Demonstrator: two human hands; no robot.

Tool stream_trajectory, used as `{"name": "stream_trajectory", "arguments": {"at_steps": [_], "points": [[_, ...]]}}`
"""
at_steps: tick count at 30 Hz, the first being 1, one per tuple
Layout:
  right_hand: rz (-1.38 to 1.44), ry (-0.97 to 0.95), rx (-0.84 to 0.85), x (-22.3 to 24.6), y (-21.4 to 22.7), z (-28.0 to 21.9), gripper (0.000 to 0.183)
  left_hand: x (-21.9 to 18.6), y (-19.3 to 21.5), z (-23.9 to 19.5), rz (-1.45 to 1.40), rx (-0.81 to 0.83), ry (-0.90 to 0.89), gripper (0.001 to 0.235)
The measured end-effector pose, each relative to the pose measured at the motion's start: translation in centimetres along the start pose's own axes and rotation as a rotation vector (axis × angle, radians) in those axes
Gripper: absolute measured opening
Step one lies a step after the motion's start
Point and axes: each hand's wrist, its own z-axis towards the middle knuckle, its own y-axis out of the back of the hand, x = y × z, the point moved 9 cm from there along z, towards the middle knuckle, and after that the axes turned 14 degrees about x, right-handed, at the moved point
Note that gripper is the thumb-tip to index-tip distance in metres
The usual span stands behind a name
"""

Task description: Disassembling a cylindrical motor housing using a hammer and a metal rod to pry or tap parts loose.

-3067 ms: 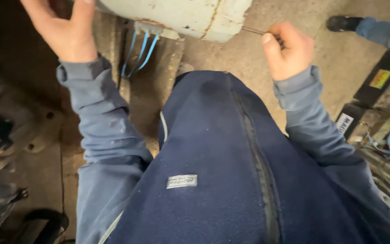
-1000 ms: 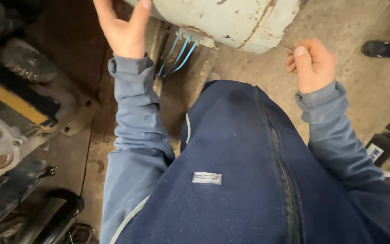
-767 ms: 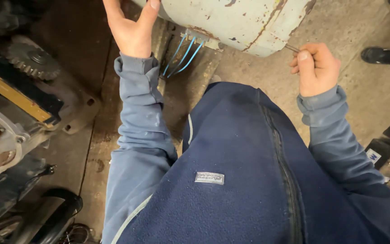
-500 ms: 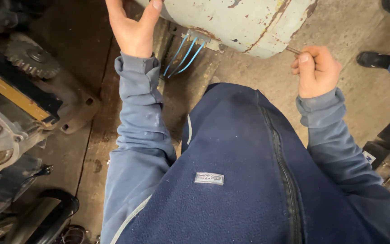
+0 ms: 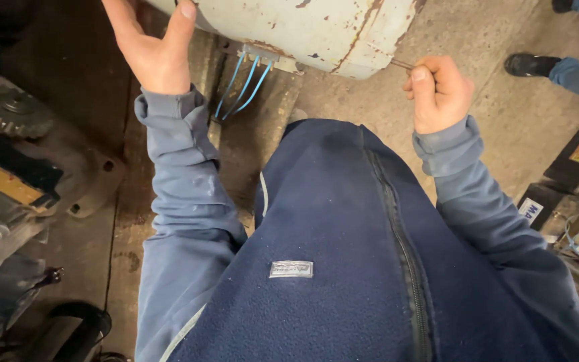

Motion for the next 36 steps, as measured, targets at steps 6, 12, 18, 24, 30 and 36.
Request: {"name": "stream_trajectory", "arguments": {"at_steps": [6,12,18,24,30,36], "points": [[0.038,0.002,-0.01,-1.3,0.3,-0.7,0.021,0.2,0.2,-0.3,0.045,-0.003,0.015,0.088],[0.133,-0.021,-0.004,-2.2,0.0,-0.4,0.022,0.0,0.0,-0.2,0.044,-0.02,0.059,0.087],[0.087,0.014,0.04,-0.8,-1.1,0.9,0.022,1.2,0.6,-0.5,0.075,-0.028,0.058,0.093],[0.112,0.009,0.058,0.2,-2.3,1.9,0.023,1.1,0.6,-0.5,0.065,-0.019,0.073,0.093],[0.124,-0.001,0.074,-0.1,-2.9,2.3,0.028,1.1,0.5,-0.8,0.06,-0.031,0.074,0.095],[-0.158,0.063,0.114,2.2,-2.3,2.2,0.027,1.3,0.5,-0.9,0.036,-0.034,0.078,0.094]]}}
